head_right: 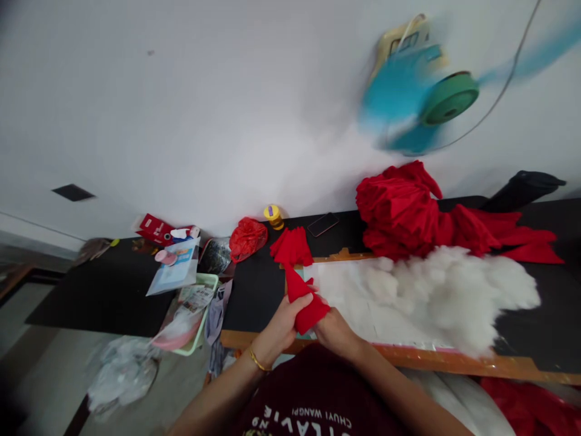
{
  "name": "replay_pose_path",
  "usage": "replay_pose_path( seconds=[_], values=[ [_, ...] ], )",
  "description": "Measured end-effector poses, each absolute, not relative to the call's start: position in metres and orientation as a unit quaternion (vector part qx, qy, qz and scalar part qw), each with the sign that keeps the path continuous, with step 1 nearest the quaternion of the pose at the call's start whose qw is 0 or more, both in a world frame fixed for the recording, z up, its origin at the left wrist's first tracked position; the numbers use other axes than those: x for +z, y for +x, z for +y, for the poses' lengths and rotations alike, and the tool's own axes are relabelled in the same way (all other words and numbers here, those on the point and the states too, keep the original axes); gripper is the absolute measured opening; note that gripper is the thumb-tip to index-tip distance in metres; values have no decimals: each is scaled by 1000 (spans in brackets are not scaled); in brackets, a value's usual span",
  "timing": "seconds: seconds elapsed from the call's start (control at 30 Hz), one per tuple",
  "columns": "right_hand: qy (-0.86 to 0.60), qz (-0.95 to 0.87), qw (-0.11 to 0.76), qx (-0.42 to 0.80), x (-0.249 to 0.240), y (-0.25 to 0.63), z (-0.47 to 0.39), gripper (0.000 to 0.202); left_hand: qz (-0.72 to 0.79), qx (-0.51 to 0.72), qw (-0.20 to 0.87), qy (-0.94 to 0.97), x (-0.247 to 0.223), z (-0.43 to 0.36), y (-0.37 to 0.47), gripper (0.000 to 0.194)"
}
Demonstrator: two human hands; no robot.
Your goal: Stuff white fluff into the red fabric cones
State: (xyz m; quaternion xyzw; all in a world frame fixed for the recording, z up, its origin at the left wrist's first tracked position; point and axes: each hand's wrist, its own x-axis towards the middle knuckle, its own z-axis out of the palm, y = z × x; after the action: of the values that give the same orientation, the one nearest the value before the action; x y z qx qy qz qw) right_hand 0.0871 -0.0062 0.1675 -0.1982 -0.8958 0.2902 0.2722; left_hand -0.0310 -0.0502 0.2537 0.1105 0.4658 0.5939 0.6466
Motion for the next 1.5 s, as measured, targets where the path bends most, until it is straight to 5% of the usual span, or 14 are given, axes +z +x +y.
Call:
replay_pose_path(
  seconds=[0.4,0.63,0.87,1.03,1.23,1.5],
  values=[
    [-212,-883,333,254,207,109,-17,45,444,664,595,-89,249,-27,-54,32],
    [-269,-937,148,167,208,91,-19,24,482,674,560,7,246,-37,-27,38],
    [-295,-929,-30,220,203,82,-21,22,543,667,504,82,232,-47,-7,44],
    [-253,-939,5,232,201,93,-15,23,511,674,530,68,236,-51,-13,47],
    [-254,-938,209,106,196,106,-26,36,508,696,507,36,243,-48,-19,53],
    [-317,-936,67,139,185,89,-22,25,523,681,504,91,241,-54,0,53]
  ],
)
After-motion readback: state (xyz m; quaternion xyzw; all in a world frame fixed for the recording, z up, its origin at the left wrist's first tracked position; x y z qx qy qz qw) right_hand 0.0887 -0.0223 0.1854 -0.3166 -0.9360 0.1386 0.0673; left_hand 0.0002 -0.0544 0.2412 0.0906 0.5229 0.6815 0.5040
